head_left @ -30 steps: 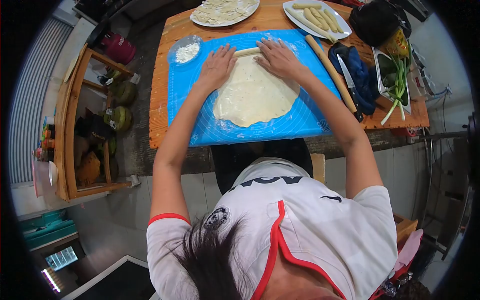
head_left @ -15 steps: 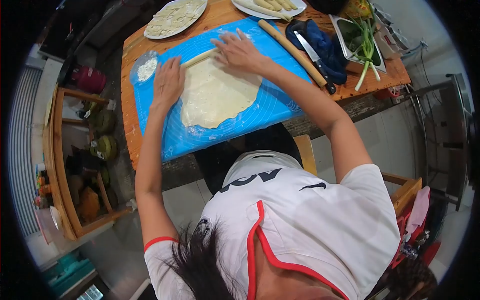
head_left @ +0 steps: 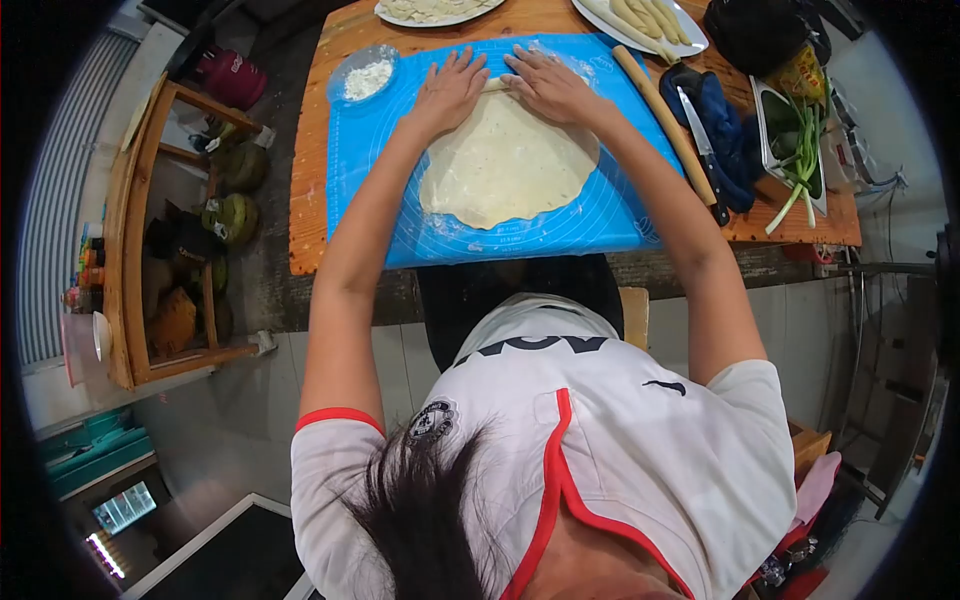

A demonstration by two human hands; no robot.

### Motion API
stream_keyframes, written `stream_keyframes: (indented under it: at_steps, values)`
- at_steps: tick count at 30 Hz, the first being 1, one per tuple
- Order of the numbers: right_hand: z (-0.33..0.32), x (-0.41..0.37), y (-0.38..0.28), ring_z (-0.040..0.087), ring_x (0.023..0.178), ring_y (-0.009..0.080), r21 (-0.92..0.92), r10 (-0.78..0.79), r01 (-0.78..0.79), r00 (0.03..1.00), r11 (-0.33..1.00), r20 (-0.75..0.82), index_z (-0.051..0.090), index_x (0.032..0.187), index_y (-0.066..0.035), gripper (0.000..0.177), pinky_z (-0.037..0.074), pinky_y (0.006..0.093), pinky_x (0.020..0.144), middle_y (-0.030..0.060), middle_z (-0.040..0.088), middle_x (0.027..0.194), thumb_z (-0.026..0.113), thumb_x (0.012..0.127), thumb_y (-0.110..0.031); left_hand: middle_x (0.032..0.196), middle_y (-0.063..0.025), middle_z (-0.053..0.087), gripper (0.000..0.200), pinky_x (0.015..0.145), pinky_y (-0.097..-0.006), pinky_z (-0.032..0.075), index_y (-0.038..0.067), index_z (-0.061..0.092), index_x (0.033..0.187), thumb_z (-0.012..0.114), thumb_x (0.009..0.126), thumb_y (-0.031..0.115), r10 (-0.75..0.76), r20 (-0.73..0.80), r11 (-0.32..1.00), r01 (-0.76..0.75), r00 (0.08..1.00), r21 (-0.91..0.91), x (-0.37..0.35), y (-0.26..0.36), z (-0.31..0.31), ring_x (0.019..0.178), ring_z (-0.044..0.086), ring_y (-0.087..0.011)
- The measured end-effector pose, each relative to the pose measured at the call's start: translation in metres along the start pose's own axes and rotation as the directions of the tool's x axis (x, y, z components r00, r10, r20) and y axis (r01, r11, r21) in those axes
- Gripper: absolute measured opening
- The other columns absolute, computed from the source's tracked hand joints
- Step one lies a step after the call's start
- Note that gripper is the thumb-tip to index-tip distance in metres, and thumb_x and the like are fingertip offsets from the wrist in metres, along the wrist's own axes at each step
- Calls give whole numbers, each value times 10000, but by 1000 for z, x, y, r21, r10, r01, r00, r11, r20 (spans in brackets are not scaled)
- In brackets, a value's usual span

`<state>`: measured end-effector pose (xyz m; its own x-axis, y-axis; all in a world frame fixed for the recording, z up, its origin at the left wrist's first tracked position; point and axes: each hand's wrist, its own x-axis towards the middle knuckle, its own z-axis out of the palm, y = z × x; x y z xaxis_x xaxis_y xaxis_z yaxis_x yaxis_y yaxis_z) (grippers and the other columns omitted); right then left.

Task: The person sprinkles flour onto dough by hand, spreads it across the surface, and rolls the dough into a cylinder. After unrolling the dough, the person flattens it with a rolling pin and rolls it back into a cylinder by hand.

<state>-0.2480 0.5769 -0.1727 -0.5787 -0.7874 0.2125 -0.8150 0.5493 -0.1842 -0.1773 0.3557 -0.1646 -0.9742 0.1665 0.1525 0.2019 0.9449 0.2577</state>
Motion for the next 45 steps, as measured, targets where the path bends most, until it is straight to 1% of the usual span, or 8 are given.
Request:
stream_keyframes:
  at_steps: [16,22,26,29,32,36,42,45]
  values:
    - [-31,-74,-42,481,1351,372,-230,7,-37,992,972,-128,446,1467,-71,609,210,599,1192,195,511,1449,461,1022,-485,1558,-148,406,536,1230,-521,182,128,351,1548,390,1071,370,178,-32,974,-171,983,150,-83,29,-25,1469,333,-315]
    - [-63,-87,-58,456,1375,350,-163,80,-87,996,983,-46,454,1466,-89,597,231,595,1180,206,507,1449,471,1019,-486,1536,-150,436,520,1222,-518,211,124,388,1521,396,1068,378,202,-109,967,-181,973,180,-94,27,-36,1446,370,-315]
    - [-42,-33,-28,425,1397,358,-3,26,-29,929,1000,-369,469,1457,-99,553,243,614,1171,199,481,1471,476,1026,-445,1537,-171,427,521,1217,-519,219,95,374,1528,376,1072,348,118,-156,993,-118,981,11,-52,19,-41,1446,362,-341]
    - [-19,7,-21,393,1410,398,-263,-31,-25,978,964,-207,457,1467,-99,557,236,634,1168,198,452,1496,440,1039,-455,1575,-179,369,536,1215,-534,217,86,341,1546,345,1074,340,33,-81,999,-33,996,2,-3,8,-16,1469,311,-367]
    - [-20,24,-31,346,1433,437,-155,-33,50,994,987,108,434,1491,-108,601,214,648,1173,207,403,1538,352,1053,-511,1607,-195,308,550,1216,-559,190,81,363,1538,330,1066,361,-15,-35,1000,15,999,3,8,5,5,1497,248,-391]
    - [2,14,-35,286,1472,436,83,92,-92,996,992,8,405,1518,-107,700,186,637,1185,230,330,1587,248,1041,-596,1638,-188,245,553,1218,-583,153,100,369,1547,332,1055,349,-40,-17,998,39,999,-48,-11,10,6,1523,188,-385]
    - [-1,-15,-49,313,1461,428,127,34,-24,996,992,-77,450,1477,-70,703,203,607,1188,244,373,1555,289,1039,-595,1600,-178,338,530,1216,-576,164,99,419,1519,364,1054,348,-18,-96,1000,17,995,-11,-52,38,-1,1494,274,-373]
    - [-19,-37,-67,315,1463,403,21,60,-60,998,998,-8,455,1490,-96,631,202,586,1196,217,383,1557,350,1051,-537,1570,-175,390,519,1212,-572,173,87,448,1493,391,1054,358,34,-107,999,-32,994,26,-70,49,-6,1477,312,-367]
